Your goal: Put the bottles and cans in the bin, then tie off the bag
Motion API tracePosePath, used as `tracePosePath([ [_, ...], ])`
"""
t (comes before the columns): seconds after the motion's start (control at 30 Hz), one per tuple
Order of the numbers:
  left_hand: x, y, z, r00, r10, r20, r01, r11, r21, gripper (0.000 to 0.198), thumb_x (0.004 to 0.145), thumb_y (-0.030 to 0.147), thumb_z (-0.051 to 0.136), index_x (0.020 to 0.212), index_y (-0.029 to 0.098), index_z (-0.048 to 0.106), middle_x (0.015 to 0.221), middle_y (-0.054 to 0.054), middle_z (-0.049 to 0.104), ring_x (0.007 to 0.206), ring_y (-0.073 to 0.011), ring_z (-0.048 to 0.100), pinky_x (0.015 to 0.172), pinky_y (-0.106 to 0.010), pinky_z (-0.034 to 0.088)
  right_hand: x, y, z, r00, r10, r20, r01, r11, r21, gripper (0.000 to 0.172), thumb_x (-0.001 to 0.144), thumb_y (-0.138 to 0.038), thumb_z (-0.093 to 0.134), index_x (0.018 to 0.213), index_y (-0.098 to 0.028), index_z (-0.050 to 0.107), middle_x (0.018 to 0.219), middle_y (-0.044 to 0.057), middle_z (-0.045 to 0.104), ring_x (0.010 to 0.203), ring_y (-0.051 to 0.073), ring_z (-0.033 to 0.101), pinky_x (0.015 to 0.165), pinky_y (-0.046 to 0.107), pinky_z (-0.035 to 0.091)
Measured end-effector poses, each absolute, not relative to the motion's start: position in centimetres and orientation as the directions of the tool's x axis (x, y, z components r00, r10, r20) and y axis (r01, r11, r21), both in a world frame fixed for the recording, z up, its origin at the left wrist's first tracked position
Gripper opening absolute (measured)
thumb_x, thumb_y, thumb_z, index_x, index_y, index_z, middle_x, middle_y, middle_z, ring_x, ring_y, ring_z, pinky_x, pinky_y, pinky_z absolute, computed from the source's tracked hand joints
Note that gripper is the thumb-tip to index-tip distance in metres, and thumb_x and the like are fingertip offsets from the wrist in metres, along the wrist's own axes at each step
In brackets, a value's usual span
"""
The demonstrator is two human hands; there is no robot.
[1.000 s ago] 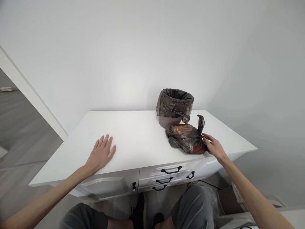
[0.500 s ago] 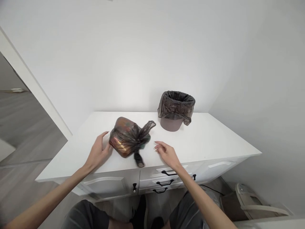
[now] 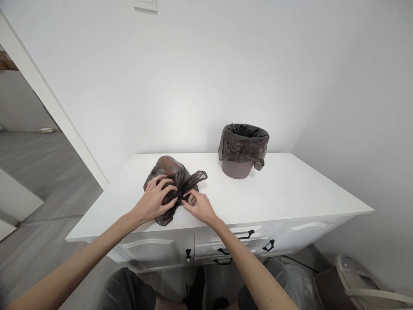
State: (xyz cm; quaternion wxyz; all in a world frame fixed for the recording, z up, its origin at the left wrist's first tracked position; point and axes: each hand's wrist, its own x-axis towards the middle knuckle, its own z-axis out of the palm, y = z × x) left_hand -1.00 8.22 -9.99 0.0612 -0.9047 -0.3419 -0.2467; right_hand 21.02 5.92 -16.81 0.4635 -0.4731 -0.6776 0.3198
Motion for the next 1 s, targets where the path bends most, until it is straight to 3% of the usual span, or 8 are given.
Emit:
tracePosePath([
  [0.17, -1.4, 9.8, -10.9, 0.641, 0.591, 0.489, 0.639, -0.764, 0.086, 0.015, 0.100, 0.034, 0.062, 0.099, 0.024, 0.073, 0.124, -0.010, 0.072, 0.138, -0.0342, 0.051, 0.114, -0.056, 0.043, 21.5, 4.7, -16.2, -0.100, 0.955, 0.278, 0.222, 0.294, -0.930, 0.027, 0.084, -0.046, 0.071, 0.094, -0.021, 0.067, 0.068, -0.005, 0.055, 0.064, 0.014, 0.049, 0.064, 0.027, 0.041],
  [0.3, -2.6, 10.7, -10.4, 0.572, 0.631, 0.524, 0.664, -0.731, 0.154, 0.014, 0.098, 0.034, 0.065, 0.091, 0.026, 0.074, 0.119, -0.007, 0.076, 0.134, -0.0331, 0.054, 0.112, -0.055, 0.042, 22.5, 3.5, -15.2, -0.125, 0.958, 0.258, 0.227, 0.281, -0.932, 0.023, 0.083, -0.043, 0.068, 0.090, -0.022, 0.062, 0.068, -0.006, 0.054, 0.063, 0.014, 0.048, 0.062, 0.026, 0.038],
  [0.5, -4.6, 11.1, -9.7, 0.239, 0.758, 0.606, 0.744, -0.545, 0.387, 0.018, 0.094, 0.038, 0.064, 0.084, 0.024, 0.069, 0.109, -0.004, 0.079, 0.112, -0.0284, 0.065, 0.105, -0.048, 0.046, 25.1, 1.6, -14.5, -0.079, 0.954, 0.291, 0.351, 0.299, -0.887, 0.012, 0.078, -0.030, 0.059, 0.087, -0.024, 0.054, 0.067, -0.007, 0.051, 0.061, 0.013, 0.047, 0.060, 0.025, 0.036],
  [0.6, -5.5, 11.5, -9.8, 0.058, 0.833, 0.550, 0.723, -0.415, 0.552, 0.017, 0.091, 0.038, 0.062, 0.089, 0.023, 0.069, 0.111, -0.004, 0.079, 0.105, -0.0271, 0.068, 0.099, -0.045, 0.051, 26.5, 1.1, -15.1, -0.012, 0.956, 0.292, 0.417, 0.270, -0.868, 0.011, 0.080, -0.030, 0.057, 0.089, -0.024, 0.053, 0.068, -0.007, 0.051, 0.062, 0.013, 0.048, 0.061, 0.025, 0.038],
  [0.67, -5.7, 11.4, -9.5, 0.039, 0.859, 0.510, 0.723, -0.377, 0.579, 0.015, 0.089, 0.036, 0.061, 0.089, 0.023, 0.069, 0.110, -0.006, 0.078, 0.103, -0.0280, 0.069, 0.098, -0.046, 0.053, 27.0, 0.9, -15.8, 0.006, 0.951, 0.308, 0.484, 0.267, -0.834, 0.009, 0.083, -0.030, 0.056, 0.090, -0.024, 0.053, 0.071, -0.006, 0.052, 0.064, 0.014, 0.052, 0.064, 0.026, 0.041],
  [0.8, -4.4, 9.4, -7.7, 0.237, 0.740, 0.629, 0.747, -0.553, 0.369, 0.025, 0.089, 0.031, 0.061, 0.110, 0.020, 0.068, 0.129, -0.016, 0.067, 0.123, -0.0342, 0.061, 0.106, -0.053, 0.051, 26.4, 0.7, -16.5, 0.004, 0.905, 0.426, 0.688, 0.306, -0.658, 0.025, 0.085, -0.029, 0.063, 0.109, -0.023, 0.059, 0.107, 0.003, 0.060, 0.067, 0.013, 0.056, 0.067, 0.029, 0.046],
  [0.9, -2.5, 7.6, -6.3, 0.504, 0.579, 0.641, 0.668, -0.732, 0.136, 0.037, 0.093, 0.030, 0.062, 0.130, 0.025, 0.065, 0.148, -0.015, 0.055, 0.141, -0.0361, 0.048, 0.114, -0.058, 0.045, 24.8, 0.5, -16.1, -0.051, 0.863, 0.503, 0.814, 0.328, -0.480, 0.043, 0.087, -0.035, 0.071, 0.127, -0.023, 0.058, 0.133, 0.011, 0.052, 0.065, 0.011, 0.055, 0.058, 0.028, 0.043],
  [1.0, -1.0, 7.6, -5.9, 0.654, 0.510, 0.560, 0.610, -0.792, 0.009, 0.019, 0.097, 0.030, 0.063, 0.112, 0.029, 0.075, 0.149, -0.010, 0.057, 0.149, -0.0379, 0.039, 0.119, -0.061, 0.039, 23.5, 0.4, -14.9, -0.177, 0.813, 0.555, 0.875, 0.388, -0.290, 0.024, 0.100, -0.039, 0.064, 0.118, -0.022, 0.064, 0.129, 0.011, 0.056, 0.067, 0.012, 0.055, 0.052, 0.025, 0.034],
])
